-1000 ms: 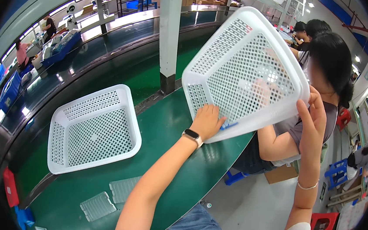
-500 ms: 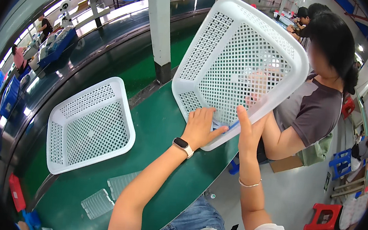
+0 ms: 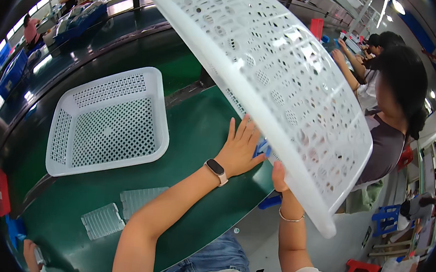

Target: The person separates white strips from blue backings by hand and places the strips into slots of transparent plastic trays.

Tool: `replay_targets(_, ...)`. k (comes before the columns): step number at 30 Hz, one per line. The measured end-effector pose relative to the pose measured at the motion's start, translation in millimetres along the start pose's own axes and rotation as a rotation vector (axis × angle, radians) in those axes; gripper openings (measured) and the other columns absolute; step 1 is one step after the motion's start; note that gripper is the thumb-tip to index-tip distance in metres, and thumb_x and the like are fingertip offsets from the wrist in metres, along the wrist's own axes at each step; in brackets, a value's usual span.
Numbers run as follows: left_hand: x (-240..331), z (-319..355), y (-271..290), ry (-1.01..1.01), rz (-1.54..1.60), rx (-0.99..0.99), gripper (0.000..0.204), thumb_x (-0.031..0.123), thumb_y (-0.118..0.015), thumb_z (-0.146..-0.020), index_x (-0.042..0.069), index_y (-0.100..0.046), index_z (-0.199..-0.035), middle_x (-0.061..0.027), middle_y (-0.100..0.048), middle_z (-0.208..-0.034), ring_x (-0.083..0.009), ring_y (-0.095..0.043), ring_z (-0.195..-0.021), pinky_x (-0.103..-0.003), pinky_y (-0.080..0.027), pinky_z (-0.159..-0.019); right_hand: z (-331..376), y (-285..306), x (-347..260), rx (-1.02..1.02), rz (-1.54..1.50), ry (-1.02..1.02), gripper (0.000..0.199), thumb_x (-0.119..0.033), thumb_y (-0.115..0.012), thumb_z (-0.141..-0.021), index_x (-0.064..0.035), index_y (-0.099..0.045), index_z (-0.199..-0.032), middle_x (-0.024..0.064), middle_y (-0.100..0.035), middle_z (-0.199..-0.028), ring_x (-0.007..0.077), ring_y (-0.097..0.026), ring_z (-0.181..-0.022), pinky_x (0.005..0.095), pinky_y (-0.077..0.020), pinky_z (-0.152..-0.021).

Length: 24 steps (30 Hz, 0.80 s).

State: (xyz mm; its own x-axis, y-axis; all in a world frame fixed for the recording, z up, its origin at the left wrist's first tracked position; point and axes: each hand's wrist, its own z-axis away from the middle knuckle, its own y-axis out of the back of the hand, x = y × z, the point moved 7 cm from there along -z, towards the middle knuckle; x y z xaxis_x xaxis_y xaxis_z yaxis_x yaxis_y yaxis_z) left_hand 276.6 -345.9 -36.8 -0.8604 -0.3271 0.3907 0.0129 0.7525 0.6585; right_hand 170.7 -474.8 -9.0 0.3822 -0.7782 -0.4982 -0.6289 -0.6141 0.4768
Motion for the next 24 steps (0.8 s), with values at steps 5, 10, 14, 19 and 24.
replay_targets(5,5,2,-11,-0.124,-0.047,-0.162,0.054,0.031,-0.054,-0.09,0.008,-0.04,-0.136,-0.019,-0.032,-0.144,-0.0414,-0.022,-0.136,-0.064,-0.014,-0.107,-14,-8,-1,-0.017,-0.033,0.077,0.083,-0.016,-0.056,-0.082,0.0082,-0.006,-0.144,0.023,-0.022,-0.147,0.0334,-0.021,-0.136,0.0424,-0.0145,-0.112)
replay_targets(10,5,8,-11,-0.074,0.03,-0.278,0.042,0.025,-0.051,-0.091,0.003,-0.049,-0.127,-0.0183,-0.036,-0.143,-0.0352,-0.032,-0.134,-0.058,-0.026,-0.106,-35,-10,-5,0.012,-0.049,0.139,0.082,-0.016,-0.055,-0.082,0.0075,-0.007,-0.144,0.0227,-0.024,-0.146,0.0336,-0.023,-0.136,0.0424,-0.0152,-0.112)
replay_targets(14,1,19,-9,-0.099,-0.034,-0.337,0.056,0.044,-0.05,-0.091,0.004,-0.049,-0.129,-0.0204,-0.035,-0.143,-0.0368,-0.033,-0.133,-0.058,-0.023,-0.108,-78,6,-21,0.214,-0.275,0.208,0.079,-0.014,-0.05,-0.083,0.0053,-0.006,-0.145,0.0213,-0.029,-0.144,0.0323,-0.027,-0.134,0.0419,-0.0159,-0.112)
replay_targets(19,13,22,0,-0.132,-0.052,-0.416,0.087,0.07,-0.053,-0.076,0.006,-0.044,-0.134,-0.02,-0.032,-0.144,-0.038,-0.026,-0.136,-0.063,-0.016,-0.108,-102,26,22,0.563,-0.586,-0.316,0.07,-0.017,-0.057,-0.083,-0.0002,-0.023,-0.142,0.0155,-0.036,-0.14,0.0257,-0.035,-0.131,0.0397,-0.0308,-0.103)
replay_targets(24,14,23,3,-0.102,-0.048,-0.385,0.063,0.054,-0.053,-0.086,0.009,-0.048,-0.13,-0.0169,-0.037,-0.141,-0.0364,-0.03,-0.133,-0.062,-0.019,-0.107,-135,9,79,0.393,-0.626,-0.628,0.082,-0.043,-0.067,-0.076,-0.0045,-0.032,-0.139,0.009,-0.043,-0.129,0.0208,-0.048,-0.104,0.0338,-0.0378,-0.079)
